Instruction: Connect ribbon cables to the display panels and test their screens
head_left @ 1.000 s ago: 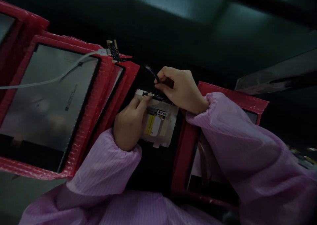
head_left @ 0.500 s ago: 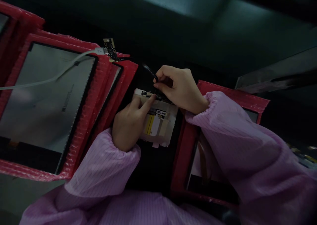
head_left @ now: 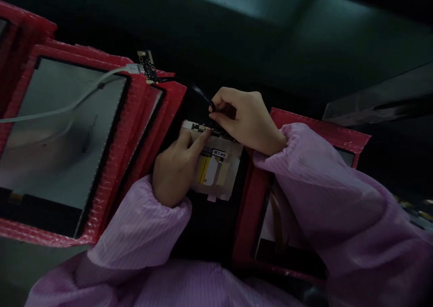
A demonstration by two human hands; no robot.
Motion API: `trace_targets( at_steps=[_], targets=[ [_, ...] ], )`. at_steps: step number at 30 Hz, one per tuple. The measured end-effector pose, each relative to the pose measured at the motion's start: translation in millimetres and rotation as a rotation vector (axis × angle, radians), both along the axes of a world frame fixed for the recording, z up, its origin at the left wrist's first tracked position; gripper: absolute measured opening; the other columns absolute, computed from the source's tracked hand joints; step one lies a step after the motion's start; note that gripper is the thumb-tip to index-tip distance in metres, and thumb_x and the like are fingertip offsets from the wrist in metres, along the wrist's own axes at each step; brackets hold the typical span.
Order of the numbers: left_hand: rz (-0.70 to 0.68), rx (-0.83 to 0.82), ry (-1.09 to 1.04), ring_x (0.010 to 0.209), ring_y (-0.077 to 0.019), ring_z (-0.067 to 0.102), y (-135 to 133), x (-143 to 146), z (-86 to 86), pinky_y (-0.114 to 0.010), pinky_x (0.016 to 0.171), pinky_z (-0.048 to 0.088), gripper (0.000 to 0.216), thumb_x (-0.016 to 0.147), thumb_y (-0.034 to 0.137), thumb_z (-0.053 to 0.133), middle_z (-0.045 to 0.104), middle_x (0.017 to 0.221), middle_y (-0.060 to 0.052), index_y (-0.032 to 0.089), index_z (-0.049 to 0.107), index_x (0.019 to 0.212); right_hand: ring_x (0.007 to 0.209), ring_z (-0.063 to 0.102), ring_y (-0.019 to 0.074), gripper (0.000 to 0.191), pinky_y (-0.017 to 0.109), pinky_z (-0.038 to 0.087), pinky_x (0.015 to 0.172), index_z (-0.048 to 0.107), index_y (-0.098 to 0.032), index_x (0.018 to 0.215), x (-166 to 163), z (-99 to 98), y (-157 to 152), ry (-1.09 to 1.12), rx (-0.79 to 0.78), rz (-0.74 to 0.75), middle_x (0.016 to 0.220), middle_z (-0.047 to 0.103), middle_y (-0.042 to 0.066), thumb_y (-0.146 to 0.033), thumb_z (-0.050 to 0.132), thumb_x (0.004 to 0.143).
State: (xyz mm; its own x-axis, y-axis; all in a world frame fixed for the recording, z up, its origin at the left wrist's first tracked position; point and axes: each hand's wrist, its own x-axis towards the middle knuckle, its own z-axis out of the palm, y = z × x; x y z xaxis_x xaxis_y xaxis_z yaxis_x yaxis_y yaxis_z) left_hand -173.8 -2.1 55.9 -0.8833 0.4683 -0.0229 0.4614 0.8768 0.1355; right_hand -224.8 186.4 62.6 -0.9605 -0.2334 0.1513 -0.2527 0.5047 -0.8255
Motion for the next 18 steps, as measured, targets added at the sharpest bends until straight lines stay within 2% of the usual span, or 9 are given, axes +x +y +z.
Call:
trace_targets(
  at_steps=[12, 18],
  targets=[
    [-0.009, 0.004, 0.008, 0.079, -0.0151, 0.066, 0.9, 0.3, 2.6, -0.023, 0.057, 0.047, 0.048, 0.097, 0.013, 0.040, 0.066, 0.115, -0.007, 0.029, 0.053, 0.140, 0.078, 0.064, 0.0177, 0.016, 0.033, 0.052, 0.073, 0.059, -0.024, 0.080, 0.4, -1.0, 0.3, -0.008, -0.004, 0.008, 0.082, 0.067, 0.000, -0.011, 0.066, 0.086],
    [0.005, 0.059, 0.081, 0.077, -0.0175, 0.067, 2.1, 2.4, -6.0, -0.027, 0.055, 0.045, 0.043, 0.098, 0.014, 0.039, 0.068, 0.113, -0.007, 0.024, 0.054, 0.137, 0.076, 0.064, 0.0160, 0.017, 0.031, 0.051, 0.072, 0.059, -0.021, 0.080, 1.4, 0.7, -1.2, 0.012, -0.019, 0.009, 0.081, 0.067, -0.001, -0.006, 0.063, 0.084]
  ],
)
